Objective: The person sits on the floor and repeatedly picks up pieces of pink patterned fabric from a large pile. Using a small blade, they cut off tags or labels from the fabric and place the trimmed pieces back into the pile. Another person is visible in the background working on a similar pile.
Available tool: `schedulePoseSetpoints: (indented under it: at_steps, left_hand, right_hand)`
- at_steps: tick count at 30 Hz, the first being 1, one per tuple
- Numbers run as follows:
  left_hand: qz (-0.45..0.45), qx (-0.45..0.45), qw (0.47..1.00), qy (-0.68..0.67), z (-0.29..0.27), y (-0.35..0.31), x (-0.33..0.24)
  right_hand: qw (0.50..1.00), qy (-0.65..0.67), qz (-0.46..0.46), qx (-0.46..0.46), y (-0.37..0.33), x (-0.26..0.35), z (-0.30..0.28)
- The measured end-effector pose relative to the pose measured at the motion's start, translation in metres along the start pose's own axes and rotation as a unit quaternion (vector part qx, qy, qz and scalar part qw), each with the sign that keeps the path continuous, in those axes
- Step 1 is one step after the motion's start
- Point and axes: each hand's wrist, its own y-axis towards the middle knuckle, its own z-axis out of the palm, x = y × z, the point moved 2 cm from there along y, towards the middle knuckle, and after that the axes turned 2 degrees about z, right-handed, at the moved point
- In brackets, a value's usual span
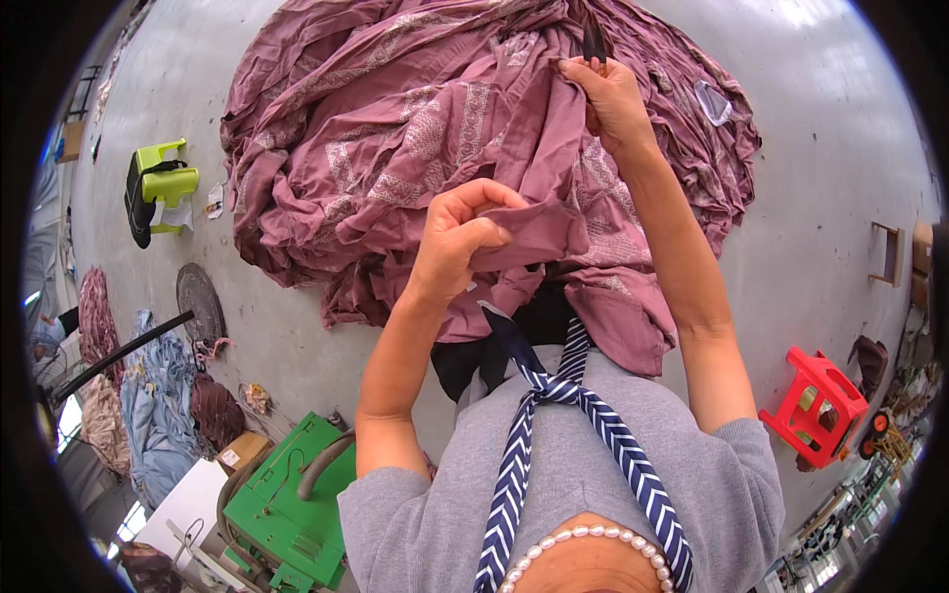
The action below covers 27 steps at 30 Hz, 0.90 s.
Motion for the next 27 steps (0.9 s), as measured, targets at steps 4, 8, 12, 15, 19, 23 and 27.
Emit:
schedulePoseSetpoints:
  at_steps: [4, 8, 12, 15, 19, 23, 27]
  left_hand:
    - [0.023, -0.001, 1.000, 0.016, -0.016, -0.007, -0.009]
    - [0.029, -0.051, 0.994, 0.089, -0.019, -0.008, -0.014]
    - [0.034, -0.079, 0.987, 0.135, -0.032, -0.010, -0.012]
    - [0.037, -0.063, 0.994, 0.077, -0.039, -0.012, -0.012]
    - [0.009, -0.058, 0.996, -0.070, -0.036, -0.013, -0.016]
    - [-0.001, -0.027, 0.969, -0.244, -0.036, -0.013, -0.017]
    - [0.004, -0.063, 0.955, -0.288, -0.037, -0.011, -0.013]
  right_hand:
    - [0.999, 0.029, 0.026, -0.001, 0.002, 0.004, -0.003]
    - [0.999, 0.027, 0.034, 0.012, 0.005, -0.001, 0.002]
    - [0.999, 0.015, 0.032, 0.039, 0.006, 0.002, 0.011]
    - [0.996, -0.017, 0.036, 0.086, 0.014, -0.001, 0.006]
    - [0.873, -0.435, -0.216, -0.055, -0.005, 0.007, 0.017]
    - [0.857, -0.402, -0.324, 0.014, -0.068, 0.021, 0.027]
    - [0.864, -0.364, -0.338, 0.083, -0.098, 0.015, 0.033]
